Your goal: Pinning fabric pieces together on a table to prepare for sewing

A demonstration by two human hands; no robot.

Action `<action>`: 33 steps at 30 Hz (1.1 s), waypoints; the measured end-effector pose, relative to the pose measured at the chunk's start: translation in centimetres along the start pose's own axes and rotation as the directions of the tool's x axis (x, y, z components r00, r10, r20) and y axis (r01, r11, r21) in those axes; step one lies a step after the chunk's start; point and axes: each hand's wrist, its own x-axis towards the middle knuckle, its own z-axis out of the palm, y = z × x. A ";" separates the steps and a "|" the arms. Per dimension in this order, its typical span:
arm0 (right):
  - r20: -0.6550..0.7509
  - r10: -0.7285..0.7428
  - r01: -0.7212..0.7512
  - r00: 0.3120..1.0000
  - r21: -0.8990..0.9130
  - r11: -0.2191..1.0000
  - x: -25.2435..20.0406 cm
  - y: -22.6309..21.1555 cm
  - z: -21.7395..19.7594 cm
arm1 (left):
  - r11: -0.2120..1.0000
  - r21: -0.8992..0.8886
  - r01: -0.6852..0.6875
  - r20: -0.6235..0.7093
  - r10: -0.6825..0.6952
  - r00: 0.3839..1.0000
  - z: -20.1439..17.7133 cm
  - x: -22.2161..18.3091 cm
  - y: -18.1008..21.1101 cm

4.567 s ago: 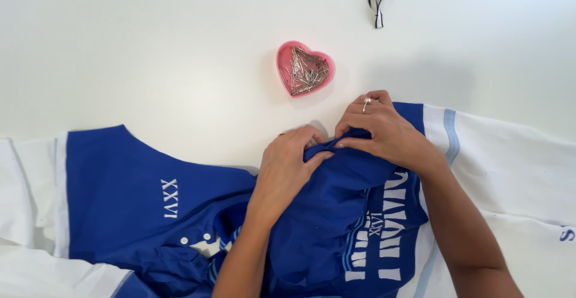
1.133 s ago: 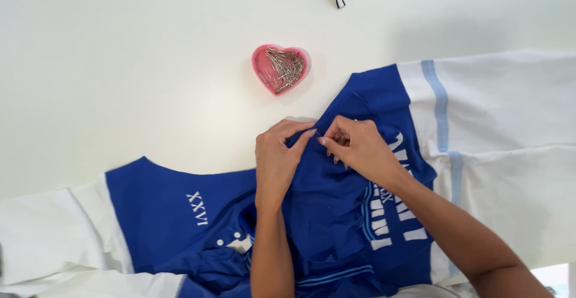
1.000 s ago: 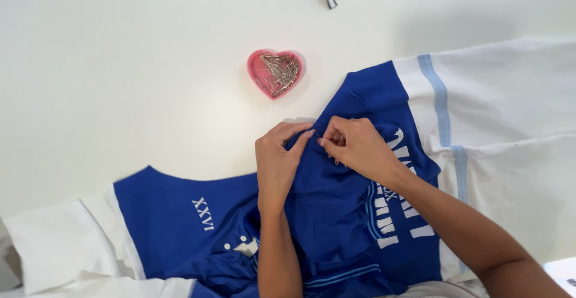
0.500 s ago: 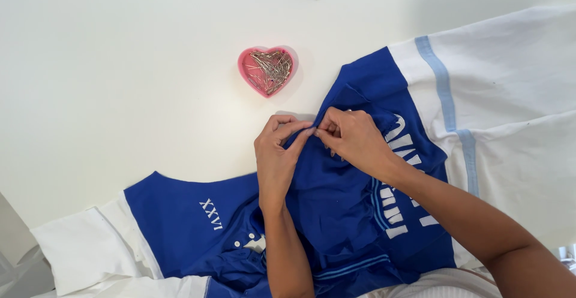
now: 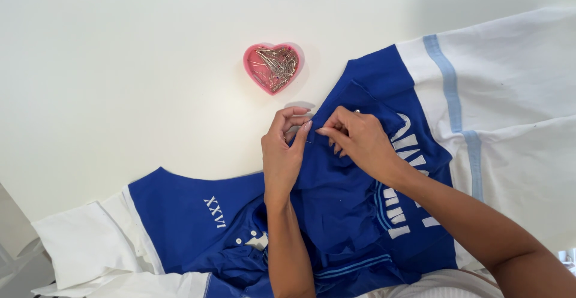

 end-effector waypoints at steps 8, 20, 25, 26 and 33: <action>0.013 0.021 -0.023 1.000 0.186 0.982 0.0 -0.3 -0.9 | 0.996 0.062 -0.059 -0.020 0.060 0.998 0.0 -0.1 0.2; -0.218 -0.246 0.159 0.944 -0.353 0.922 2.7 1.9 -5.5 | 0.640 0.735 -0.226 -0.056 0.389 0.920 3.1 -0.6 0.0; -0.155 -0.278 0.245 0.948 -0.201 0.948 4.0 1.2 -6.5 | 0.668 0.728 -0.153 -0.039 0.263 0.964 3.7 1.8 0.7; -0.140 -0.285 0.255 0.948 -0.197 0.947 4.1 1.4 -6.3 | 0.670 0.729 -0.138 -0.055 0.258 0.965 3.7 1.9 1.6; -0.159 -0.226 0.184 0.961 -0.244 0.952 4.5 0.9 -6.7 | 0.876 0.476 0.075 -0.092 -0.035 0.995 3.7 3.4 4.5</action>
